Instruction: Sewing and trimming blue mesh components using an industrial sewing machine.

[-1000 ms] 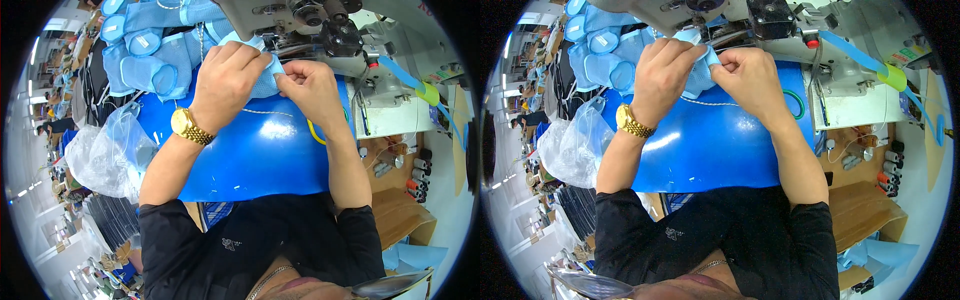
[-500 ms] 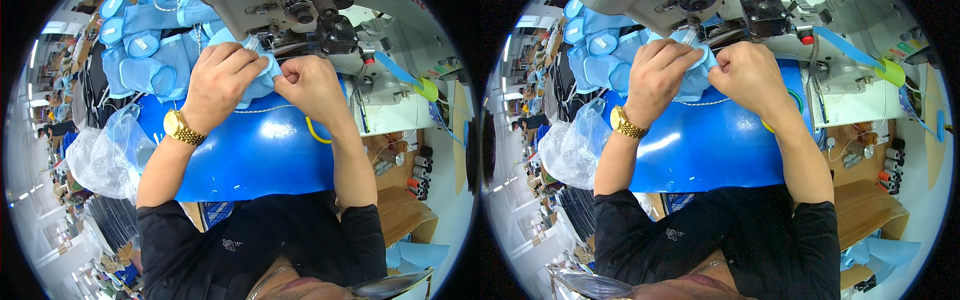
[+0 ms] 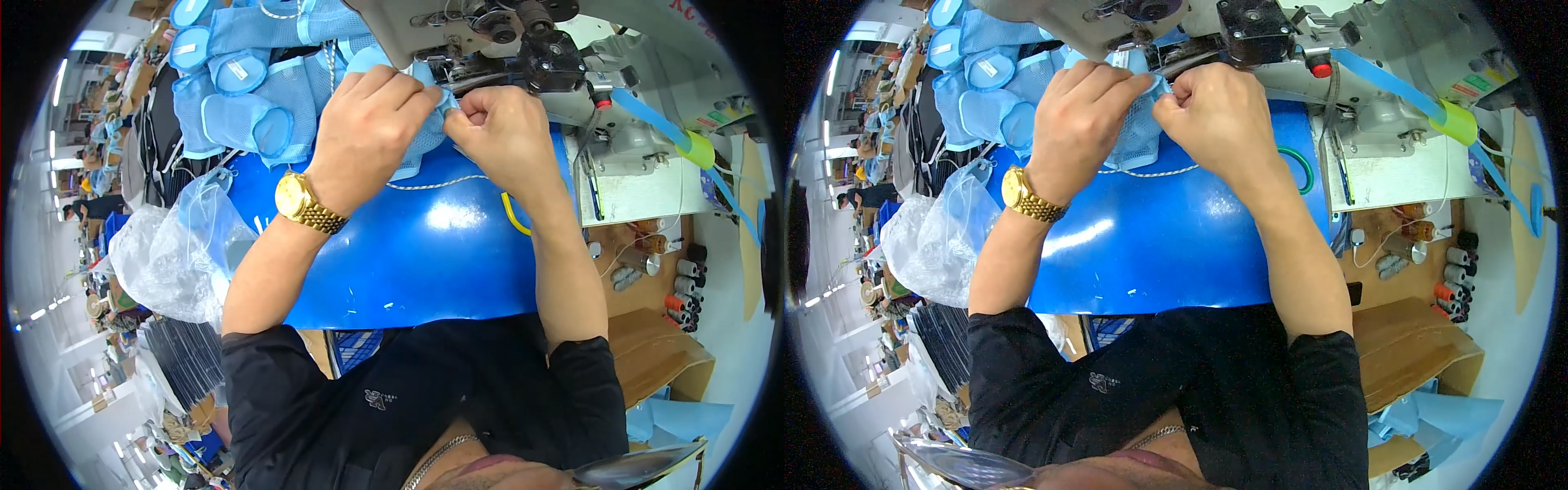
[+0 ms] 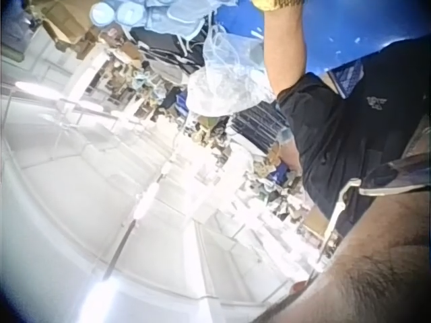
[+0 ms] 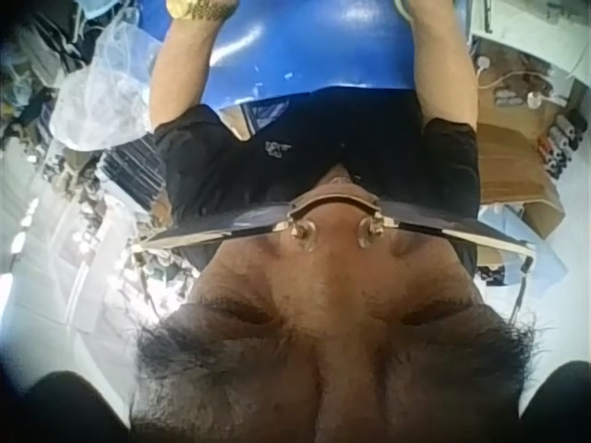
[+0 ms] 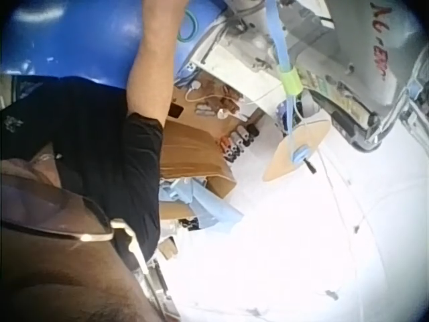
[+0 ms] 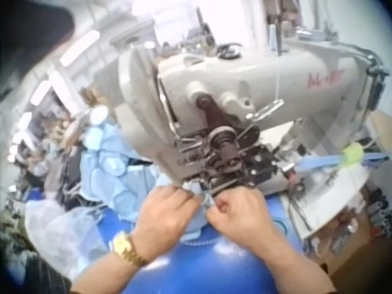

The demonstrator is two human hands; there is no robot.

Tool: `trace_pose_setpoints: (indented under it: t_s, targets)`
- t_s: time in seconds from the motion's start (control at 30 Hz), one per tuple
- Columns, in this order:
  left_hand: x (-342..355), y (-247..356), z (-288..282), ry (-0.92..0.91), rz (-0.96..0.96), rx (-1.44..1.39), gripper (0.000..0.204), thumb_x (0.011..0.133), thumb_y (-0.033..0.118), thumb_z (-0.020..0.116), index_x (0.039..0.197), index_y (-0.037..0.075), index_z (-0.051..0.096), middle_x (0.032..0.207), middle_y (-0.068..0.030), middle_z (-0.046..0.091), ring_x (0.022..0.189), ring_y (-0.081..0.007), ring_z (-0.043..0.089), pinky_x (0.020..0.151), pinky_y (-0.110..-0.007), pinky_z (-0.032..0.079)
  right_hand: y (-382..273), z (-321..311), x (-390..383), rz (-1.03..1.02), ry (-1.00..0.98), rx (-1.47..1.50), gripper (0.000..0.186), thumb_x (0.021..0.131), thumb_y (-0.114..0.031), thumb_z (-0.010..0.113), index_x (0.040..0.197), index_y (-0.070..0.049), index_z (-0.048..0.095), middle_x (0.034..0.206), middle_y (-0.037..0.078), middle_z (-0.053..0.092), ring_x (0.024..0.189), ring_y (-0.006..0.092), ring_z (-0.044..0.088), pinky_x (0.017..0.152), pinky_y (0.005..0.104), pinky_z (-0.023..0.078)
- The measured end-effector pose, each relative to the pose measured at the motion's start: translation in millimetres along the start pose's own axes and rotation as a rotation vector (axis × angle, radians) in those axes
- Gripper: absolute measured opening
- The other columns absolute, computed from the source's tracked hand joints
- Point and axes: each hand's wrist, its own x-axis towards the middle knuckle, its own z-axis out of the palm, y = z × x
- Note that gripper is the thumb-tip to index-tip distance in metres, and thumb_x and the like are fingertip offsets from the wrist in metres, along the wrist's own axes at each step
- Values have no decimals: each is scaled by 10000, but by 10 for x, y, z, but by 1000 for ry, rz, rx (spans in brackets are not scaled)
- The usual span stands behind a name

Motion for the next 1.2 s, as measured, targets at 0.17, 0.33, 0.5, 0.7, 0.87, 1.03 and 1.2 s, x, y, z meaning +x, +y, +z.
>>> trace_pose_setpoints:
  t_s: [0.17,0.33,0.5,0.7,0.87,1.03,1.2]
  targets:
    - [-93,-66,-19,92,24,-16,214,715,59,638,927,74,665,892,-28,649,867,-209,608,709,-332,467,-21,9,21,-8,-3,-35,231,723,-209,638,609,-8,647,563,195,579,547,373,593,568,429,496]
    - [-96,-21,28,147,6,-83,197,712,48,664,908,72,664,875,-24,644,822,-204,603,678,-331,463,-53,42,18,72,21,-97,261,725,-228,650,594,-2,646,564,203,579,559,386,598,578,443,503]
    - [-30,-7,-10,163,-17,-92,192,712,37,677,900,74,665,853,-20,635,804,-209,592,670,-336,456,-76,116,5,70,84,-193,262,728,-228,658,603,2,654,598,212,600,600,388,616,622,460,518]
    - [-84,-80,-42,94,46,-99,220,707,41,661,922,81,663,881,-17,636,850,-208,594,711,-338,468,-26,43,-76,69,-104,-86,189,718,-184,661,665,-4,645,657,183,624,647,358,631,641,432,515]
    - [-39,-65,-47,19,52,-43,226,737,65,629,959,81,665,919,-13,633,876,-194,595,738,-336,466,18,45,-133,86,-91,91,201,741,-179,650,672,8,621,601,157,590,556,334,576,568,414,467]
    - [-40,-102,-54,-35,84,-45,235,741,75,628,973,78,665,914,-10,627,869,-183,592,734,-327,460,184,131,-180,91,-96,326,225,762,-181,650,675,22,605,534,124,530,462,229,495,501,357,410]
    - [-27,-61,-58,-61,79,-63,224,749,83,614,968,76,663,881,-12,612,842,-182,582,715,-325,451,278,153,-173,81,-135,414,221,779,-169,649,704,36,613,523,113,517,464,134,463,482,321,390]
